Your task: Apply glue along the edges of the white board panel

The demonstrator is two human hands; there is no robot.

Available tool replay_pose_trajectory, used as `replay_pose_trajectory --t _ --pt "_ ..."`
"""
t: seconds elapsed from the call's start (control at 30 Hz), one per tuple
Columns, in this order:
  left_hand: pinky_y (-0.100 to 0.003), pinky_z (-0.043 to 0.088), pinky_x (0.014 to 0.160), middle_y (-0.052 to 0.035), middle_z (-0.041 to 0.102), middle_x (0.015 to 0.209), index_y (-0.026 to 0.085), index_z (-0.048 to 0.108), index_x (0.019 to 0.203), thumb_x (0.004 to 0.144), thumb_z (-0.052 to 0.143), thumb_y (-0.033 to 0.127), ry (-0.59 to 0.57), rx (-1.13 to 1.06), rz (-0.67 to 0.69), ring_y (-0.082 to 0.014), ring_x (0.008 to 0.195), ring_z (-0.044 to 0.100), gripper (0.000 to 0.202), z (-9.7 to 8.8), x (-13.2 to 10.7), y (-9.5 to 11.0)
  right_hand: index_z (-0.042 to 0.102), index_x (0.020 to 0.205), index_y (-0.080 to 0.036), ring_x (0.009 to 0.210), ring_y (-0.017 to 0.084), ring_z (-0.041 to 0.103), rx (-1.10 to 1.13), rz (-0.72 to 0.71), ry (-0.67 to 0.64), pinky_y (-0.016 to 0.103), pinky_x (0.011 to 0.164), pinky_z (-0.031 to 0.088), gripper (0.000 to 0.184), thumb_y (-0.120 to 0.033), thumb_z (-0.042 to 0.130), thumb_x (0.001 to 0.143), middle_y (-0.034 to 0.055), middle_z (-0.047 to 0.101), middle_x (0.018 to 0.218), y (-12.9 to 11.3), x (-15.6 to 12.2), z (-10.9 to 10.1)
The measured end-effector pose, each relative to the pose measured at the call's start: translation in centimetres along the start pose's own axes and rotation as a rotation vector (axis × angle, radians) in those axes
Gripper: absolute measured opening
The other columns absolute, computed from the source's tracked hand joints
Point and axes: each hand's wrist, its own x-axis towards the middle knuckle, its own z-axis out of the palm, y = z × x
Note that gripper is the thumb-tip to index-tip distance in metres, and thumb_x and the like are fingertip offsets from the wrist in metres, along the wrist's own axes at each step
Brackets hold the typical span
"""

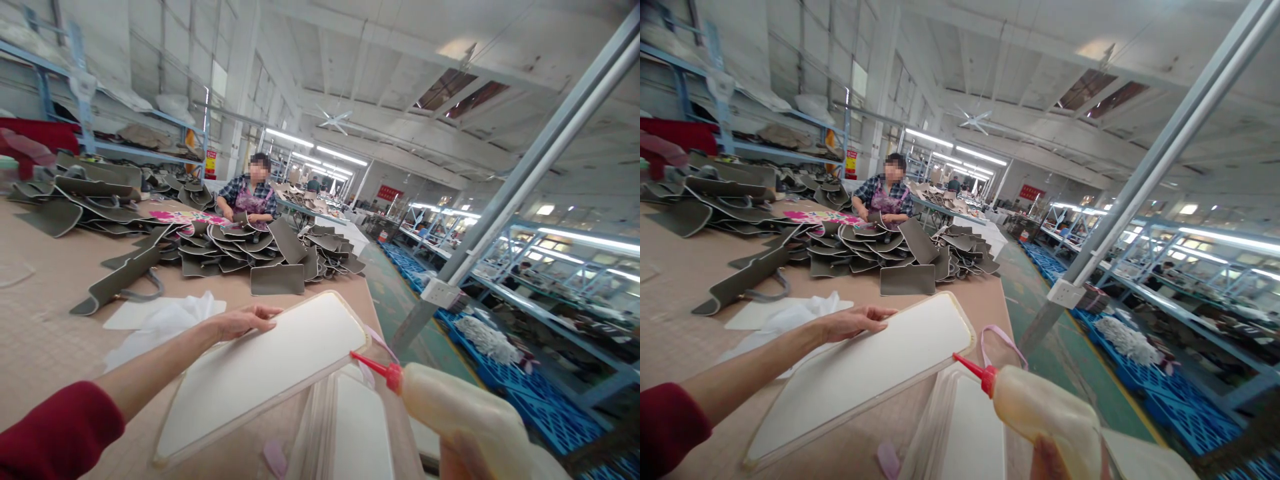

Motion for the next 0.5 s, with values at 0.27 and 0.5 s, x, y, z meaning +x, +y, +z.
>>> replay_pose_trajectory --t 0.27,0.5 --pt "-0.021 0.046 0.069 -0.0071 0.067 0.106 0.019 0.056 0.125 0.063 0.076 0.041 0.067 -0.057 -0.030 -0.0184 0.089 0.062 0.069 0.5 0.1 -0.8 0.054 0.121 -0.027 0.099 0.032 0.058 0.027 0.037 0.037 0.055 0.078 0.054 0.059 -0.036 0.074 0.066 0.0084 0.057 0.114 0.5 -0.4 0.0" --pt "-0.022 0.045 0.066 -0.0081 0.067 0.108 0.020 0.054 0.126 0.057 0.079 0.046 0.113 -0.068 -0.051 -0.0200 0.090 0.062 0.078 1.0 0.8 -1.3 0.053 0.123 -0.029 0.103 0.036 0.056 0.020 0.056 0.052 0.055 0.076 0.055 0.065 -0.034 0.076 0.063 0.0076 0.053 0.123 1.4 -1.0 -0.3"
